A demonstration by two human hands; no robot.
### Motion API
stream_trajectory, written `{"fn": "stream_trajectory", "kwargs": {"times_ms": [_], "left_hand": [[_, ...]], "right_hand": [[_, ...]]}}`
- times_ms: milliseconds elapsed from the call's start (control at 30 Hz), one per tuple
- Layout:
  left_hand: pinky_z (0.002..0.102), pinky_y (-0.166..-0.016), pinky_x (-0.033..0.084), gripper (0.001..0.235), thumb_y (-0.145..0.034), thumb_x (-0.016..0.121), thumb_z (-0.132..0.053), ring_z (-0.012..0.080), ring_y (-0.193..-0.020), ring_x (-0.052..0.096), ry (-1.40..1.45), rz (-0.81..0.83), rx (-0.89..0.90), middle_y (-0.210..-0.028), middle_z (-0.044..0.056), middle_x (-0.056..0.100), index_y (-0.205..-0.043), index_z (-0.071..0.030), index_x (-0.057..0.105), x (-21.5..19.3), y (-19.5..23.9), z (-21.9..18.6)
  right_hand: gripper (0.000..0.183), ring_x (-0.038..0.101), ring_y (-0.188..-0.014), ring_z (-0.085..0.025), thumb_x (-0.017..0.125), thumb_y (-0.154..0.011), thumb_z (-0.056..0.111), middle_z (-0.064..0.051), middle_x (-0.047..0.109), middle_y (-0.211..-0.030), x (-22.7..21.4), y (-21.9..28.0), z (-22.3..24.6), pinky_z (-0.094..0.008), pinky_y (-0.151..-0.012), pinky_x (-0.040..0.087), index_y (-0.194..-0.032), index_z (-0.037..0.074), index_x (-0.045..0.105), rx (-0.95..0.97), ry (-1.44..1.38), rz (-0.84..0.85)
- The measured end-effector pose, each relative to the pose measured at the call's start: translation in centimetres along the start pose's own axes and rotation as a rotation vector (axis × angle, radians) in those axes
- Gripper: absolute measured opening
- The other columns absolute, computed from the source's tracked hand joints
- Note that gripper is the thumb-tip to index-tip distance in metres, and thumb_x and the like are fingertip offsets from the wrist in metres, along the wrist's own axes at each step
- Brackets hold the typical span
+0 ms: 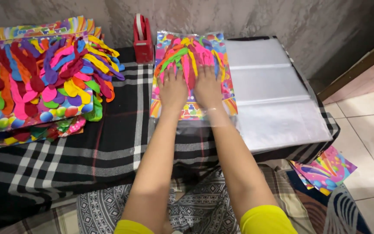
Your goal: Packing bundles of balloons into plastic sleeves and attaching cardboard headers using a stapler.
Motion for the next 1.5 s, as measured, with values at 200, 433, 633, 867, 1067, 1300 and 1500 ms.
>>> {"fn": "stream_trajectory", "kwargs": {"times_ms": [200, 433, 633, 867, 1067, 1300, 1500], "left_hand": [[0.064, -0.119, 0.019, 0.045, -0.103, 0.047, -0.03, 0.0387, -0.15, 0.03, 0.01, 0.244, -0.086, -0.156, 0.019, 0.039, -0.146, -0.015, 0.047, -2.4, 0.5, -0.4], [0.064, -0.121, 0.012, 0.058, -0.104, 0.048, -0.028, 0.0393, -0.154, 0.014, -0.021, 0.445, -0.162, -0.166, 0.017, 0.022, -0.158, -0.018, 0.029, -5.8, 2.6, -1.9], [0.067, -0.12, 0.013, 0.052, -0.103, 0.037, -0.011, 0.0452, -0.152, 0.022, 0.019, 0.376, -0.178, -0.162, 0.022, 0.03, -0.154, -0.008, 0.037, -7.0, 3.7, -3.9], [0.059, -0.107, 0.039, 0.034, -0.096, 0.044, -0.009, 0.0329, -0.13, 0.055, -0.063, -0.13, 0.024, -0.127, 0.016, 0.063, -0.122, -0.004, 0.065, -4.4, 0.4, -2.9], [0.06, -0.103, 0.042, 0.033, -0.097, 0.041, -0.013, 0.0304, -0.122, 0.059, -0.11, -0.113, 0.014, -0.114, 0.012, 0.066, -0.119, -0.011, 0.065, -0.9, -1.9, -1.8], [0.055, -0.099, 0.04, 0.04, -0.094, 0.055, -0.031, 0.0303, -0.122, 0.054, -0.137, -0.075, -0.022, -0.119, 0.012, 0.059, -0.128, -0.009, 0.057, 1.5, -4.8, -1.8], [0.066, -0.116, 0.011, 0.062, -0.087, 0.061, -0.033, 0.0369, -0.138, 0.039, -0.05, 0.062, 0.106, -0.144, 0.021, 0.05, -0.143, -0.006, 0.052, 3.5, -6.0, -1.3]], "right_hand": [[0.052, 0.038, -0.148, -0.041, 0.039, -0.109, 0.034, -0.025, 0.05, -0.151, -0.1, 0.2, -0.8, -0.066, -0.119, 0.021, -0.149, 0.003, 0.05, 0.044, -0.088, 0.075], [0.056, 0.03, -0.151, -0.043, 0.045, -0.108, 0.034, -0.026, 0.042, -0.156, -5.5, 1.9, 0.8, -0.067, -0.12, 0.016, -0.153, 0.002, 0.044, 0.11, -0.123, 0.1], [0.056, 0.027, -0.154, -0.04, 0.043, -0.106, 0.031, -0.022, 0.038, -0.161, -1.8, 2.5, 0.8, -0.071, -0.121, 0.007, -0.158, 0.009, 0.037, 0.255, -0.144, 0.294], [0.067, 0.043, -0.144, -0.039, 0.075, -0.083, 0.023, -0.021, 0.055, -0.145, 3.1, -0.6, -1.3, -0.057, -0.118, 0.031, -0.144, 0.004, 0.055, -0.064, -0.071, 0.069], [0.051, 0.053, -0.137, -0.031, 0.055, -0.093, 0.022, -0.014, 0.059, -0.139, 4.3, -0.9, -0.9, -0.051, -0.11, 0.043, -0.143, 0.01, 0.059, -0.058, -0.056, -0.031], [0.055, 0.05, -0.14, -0.035, 0.054, -0.094, 0.028, -0.02, 0.057, -0.141, 4.4, -0.3, -0.4, -0.056, -0.111, 0.042, -0.144, 0.005, 0.056, -0.074, -0.073, 0.043], [0.044, 0.055, -0.128, -0.039, 0.048, -0.099, 0.022, -0.023, 0.059, -0.14, 0.3, 0.4, 0.9, -0.046, -0.111, 0.039, -0.135, 0.0, 0.061, 0.002, -0.183, -0.053]]}}
Point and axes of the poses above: each hand's wrist, its own y-axis away from the middle knuckle, its own x-axis out of the palm, z = x × y, the point moved 6 cm from there along -y, towards the middle knuckle
